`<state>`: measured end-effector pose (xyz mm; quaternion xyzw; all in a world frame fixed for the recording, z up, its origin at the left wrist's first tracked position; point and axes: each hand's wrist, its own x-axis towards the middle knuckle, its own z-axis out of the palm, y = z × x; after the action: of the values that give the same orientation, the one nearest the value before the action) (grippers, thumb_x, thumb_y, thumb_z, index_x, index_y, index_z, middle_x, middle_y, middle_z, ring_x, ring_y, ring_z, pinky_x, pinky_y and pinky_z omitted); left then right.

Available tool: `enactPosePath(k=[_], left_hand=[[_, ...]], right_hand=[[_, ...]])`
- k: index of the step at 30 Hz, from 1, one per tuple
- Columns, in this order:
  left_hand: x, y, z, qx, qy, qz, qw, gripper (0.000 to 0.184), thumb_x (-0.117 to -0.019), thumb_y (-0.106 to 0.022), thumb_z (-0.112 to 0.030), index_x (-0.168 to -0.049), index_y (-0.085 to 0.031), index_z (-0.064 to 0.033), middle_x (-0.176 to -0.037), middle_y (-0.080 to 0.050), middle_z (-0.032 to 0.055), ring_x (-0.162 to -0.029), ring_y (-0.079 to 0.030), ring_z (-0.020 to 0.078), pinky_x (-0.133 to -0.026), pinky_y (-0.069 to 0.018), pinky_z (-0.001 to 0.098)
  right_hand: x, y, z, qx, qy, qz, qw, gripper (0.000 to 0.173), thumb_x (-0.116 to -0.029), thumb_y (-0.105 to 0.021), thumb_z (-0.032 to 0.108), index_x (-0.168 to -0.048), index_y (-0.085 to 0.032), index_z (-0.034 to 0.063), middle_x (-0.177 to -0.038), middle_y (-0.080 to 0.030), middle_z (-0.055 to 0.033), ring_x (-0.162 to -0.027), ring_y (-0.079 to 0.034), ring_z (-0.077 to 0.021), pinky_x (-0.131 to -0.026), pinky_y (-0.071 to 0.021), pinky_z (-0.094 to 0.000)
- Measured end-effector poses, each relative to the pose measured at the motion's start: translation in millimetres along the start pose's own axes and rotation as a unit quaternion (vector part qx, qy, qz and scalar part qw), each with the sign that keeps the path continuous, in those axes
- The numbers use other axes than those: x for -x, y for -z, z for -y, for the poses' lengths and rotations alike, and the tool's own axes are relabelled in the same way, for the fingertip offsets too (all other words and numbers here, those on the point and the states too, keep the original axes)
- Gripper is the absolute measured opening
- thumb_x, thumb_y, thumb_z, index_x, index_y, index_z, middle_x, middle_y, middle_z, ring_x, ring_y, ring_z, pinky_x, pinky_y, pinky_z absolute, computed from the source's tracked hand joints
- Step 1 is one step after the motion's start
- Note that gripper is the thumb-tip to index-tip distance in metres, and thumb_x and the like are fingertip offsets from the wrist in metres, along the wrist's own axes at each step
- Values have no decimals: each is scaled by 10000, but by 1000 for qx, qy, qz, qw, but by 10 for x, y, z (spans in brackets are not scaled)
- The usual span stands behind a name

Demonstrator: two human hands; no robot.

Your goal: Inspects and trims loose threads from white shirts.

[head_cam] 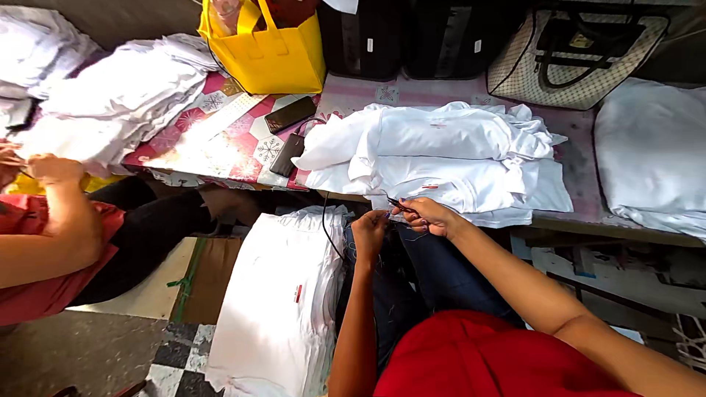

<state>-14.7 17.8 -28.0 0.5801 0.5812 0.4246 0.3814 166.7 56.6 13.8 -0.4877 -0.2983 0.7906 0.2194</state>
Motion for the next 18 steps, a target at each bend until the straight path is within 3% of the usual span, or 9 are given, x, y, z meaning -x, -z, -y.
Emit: enactPosePath(k=[3, 7, 11, 15, 18], left_hand=[[36, -20, 40, -24, 5, 4, 1000, 149, -946, -648, -52, -990, -767, 27, -811, -750, 96, -681, -705, 99, -691, -592, 266], [14, 86, -56, -107, 109, 94, 984, 217, -995, -628, -146, -1075, -760, 7, -974, -756, 147, -883, -729, 230, -887, -567, 435], [-122, -114, -86, 8, 137, 31, 990, 349, -962, -712, -226, -1163, -678, 56, -907, -682, 119, -746, -633, 147, -735, -546, 336], [-192, -297, -13, 118, 142, 24, 983, 163, -977, -677, -108, -987, -712, 52, -777, -700, 58, -630, -639, 64, -647, -564, 251], [-98, -291, -36, 213, 136, -5, 968, 107, -967, -659, -42, -964, -708, 54, -795, -706, 45, -673, -660, 64, -682, -578, 245]], right_hand=[[-10, 11, -8, 12, 9, -20, 1000, 331, -1132, -360, 261, -1070, -621, 67, -596, -370, 103, -428, -285, 6, -408, -262, -149], [74, 35, 3, 32, 24, -27, 999, 306, -1129, -375, 250, -1082, -615, 66, -603, -365, 101, -436, -291, 3, -414, -266, -151], [142, 37, 72, 62, 48, -18, 997, 321, -1131, -371, 255, -1069, -626, 70, -612, -379, 104, -443, -301, 12, -421, -275, -142], [165, 89, 139, 81, 69, -10, 994, 301, -1126, -393, 248, -1045, -625, 75, -610, -375, 107, -447, -300, 11, -426, -274, -144], [265, 192, 191, 109, 70, 8, 992, 300, -1125, -390, 242, -1055, -630, 76, -601, -369, 114, -452, -303, 15, -433, -273, -143]])
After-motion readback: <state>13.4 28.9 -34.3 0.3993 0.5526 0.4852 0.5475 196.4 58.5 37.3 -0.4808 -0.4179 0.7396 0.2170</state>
